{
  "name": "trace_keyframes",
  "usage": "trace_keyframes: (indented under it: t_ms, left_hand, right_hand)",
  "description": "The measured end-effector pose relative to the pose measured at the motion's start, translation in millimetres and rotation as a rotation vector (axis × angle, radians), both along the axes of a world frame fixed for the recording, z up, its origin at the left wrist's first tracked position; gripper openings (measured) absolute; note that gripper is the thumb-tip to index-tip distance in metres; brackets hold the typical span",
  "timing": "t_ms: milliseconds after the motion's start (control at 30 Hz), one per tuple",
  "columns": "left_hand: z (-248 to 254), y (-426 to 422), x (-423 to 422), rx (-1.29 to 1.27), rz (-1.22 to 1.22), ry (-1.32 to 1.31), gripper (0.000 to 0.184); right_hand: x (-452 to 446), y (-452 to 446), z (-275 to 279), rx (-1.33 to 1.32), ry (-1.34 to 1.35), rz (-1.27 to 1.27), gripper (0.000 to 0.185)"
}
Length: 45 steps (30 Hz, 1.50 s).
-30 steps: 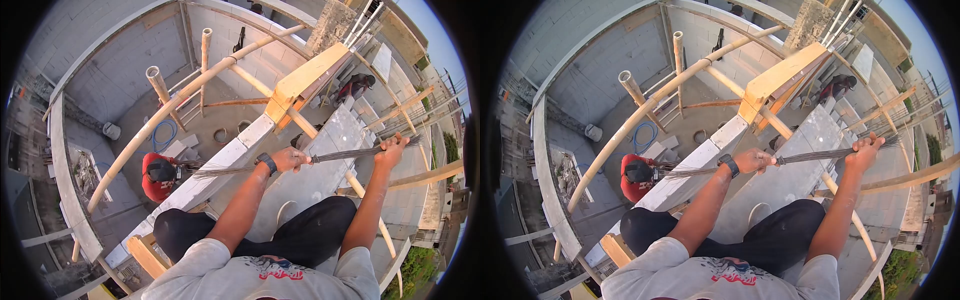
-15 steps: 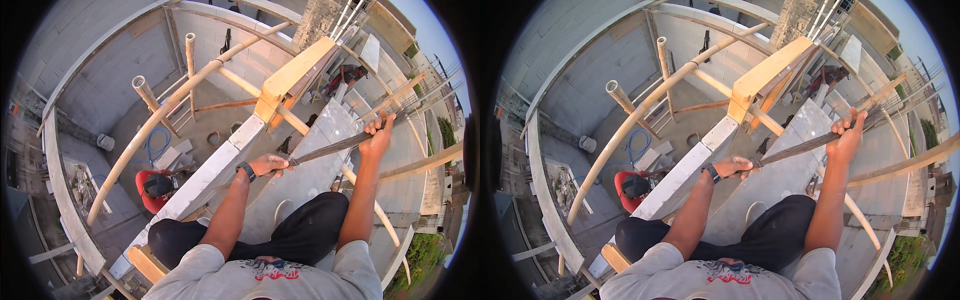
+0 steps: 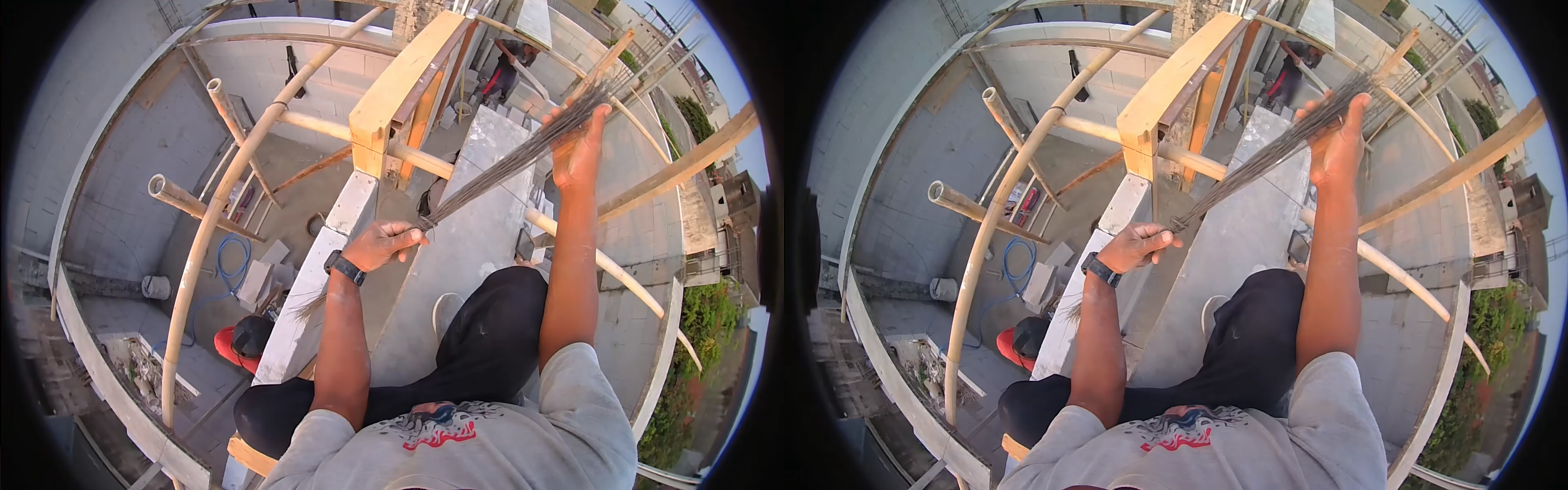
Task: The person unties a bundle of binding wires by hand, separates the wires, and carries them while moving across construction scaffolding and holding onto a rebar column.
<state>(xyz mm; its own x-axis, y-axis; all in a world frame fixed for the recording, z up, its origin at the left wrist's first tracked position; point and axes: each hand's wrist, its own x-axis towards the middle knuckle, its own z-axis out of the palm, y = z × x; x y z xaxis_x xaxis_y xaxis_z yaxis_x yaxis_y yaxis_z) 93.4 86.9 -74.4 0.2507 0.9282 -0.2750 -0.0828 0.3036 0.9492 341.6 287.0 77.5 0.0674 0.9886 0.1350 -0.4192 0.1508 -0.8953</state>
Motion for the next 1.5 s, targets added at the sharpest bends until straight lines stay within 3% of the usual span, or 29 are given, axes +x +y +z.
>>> trace_keyframes:
  t_ms: [67, 133, 167, 300, 367, 467, 533, 633, 767, 1000, 1100, 1267, 1500]
  left_hand:
    - [11, 3, -6, 0.036, 0.096, 0.092, 0.047]
    - [21, 4, -7, 0.053, 0.153, 0.180, 0.047]
    - [22, 5, -5, 0.078, 0.197, 0.209, 0.046]
    - [9, 7, 6, 0.048, 0.224, 0.292, 0.047]
    - [-1, 6, 16, -0.006, 0.258, 0.324, 0.047]
    - [-29, 4, 29, -0.017, 0.237, 0.415, 0.045]
    - [-42, 4, 38, -0.031, 0.213, 0.473, 0.046]
    - [-49, 3, 52, -0.040, 0.194, 0.496, 0.047]
    - [-56, -1, 63, -0.076, 0.172, 0.490, 0.048]
    - [-71, -3, 77, -0.108, 0.176, 0.556, 0.043]
    - [-74, -3, 81, -0.112, 0.149, 0.598, 0.041]
    - [-78, -6, 83, -0.055, 0.128, 0.526, 0.042]
    - [-73, -13, 75, -0.009, 0.174, 0.503, 0.040]
  right_hand:
    - [17, 1, -4, -0.045, -0.059, -0.072, 0.083]
    - [48, -4, -17, 0.053, -0.400, -0.169, 0.083]
    - [69, -10, -28, 0.038, -0.408, -0.211, 0.083]
    - [154, -27, -131, -0.182, -1.021, -0.434, 0.075]
    - [186, -50, -198, -0.313, -1.163, -0.480, 0.078]
    - [204, -84, -262, -0.407, -1.359, -0.258, 0.089]
    - [211, -93, -289, -0.191, -1.747, 0.043, 0.105]
    - [224, -70, -312, -0.093, -1.780, 0.166, 0.116]
    - [240, -33, -338, 0.155, -1.768, 0.227, 0.107]
    - [235, -8, -334, 0.299, -1.735, 0.503, 0.093]
    - [228, -3, -344, 0.306, -1.653, 0.480, 0.090]
    - [225, -2, -346, 0.451, -1.812, 0.415, 0.088]
    - [158, -20, -315, 0.239, -1.902, 0.380, 0.079]
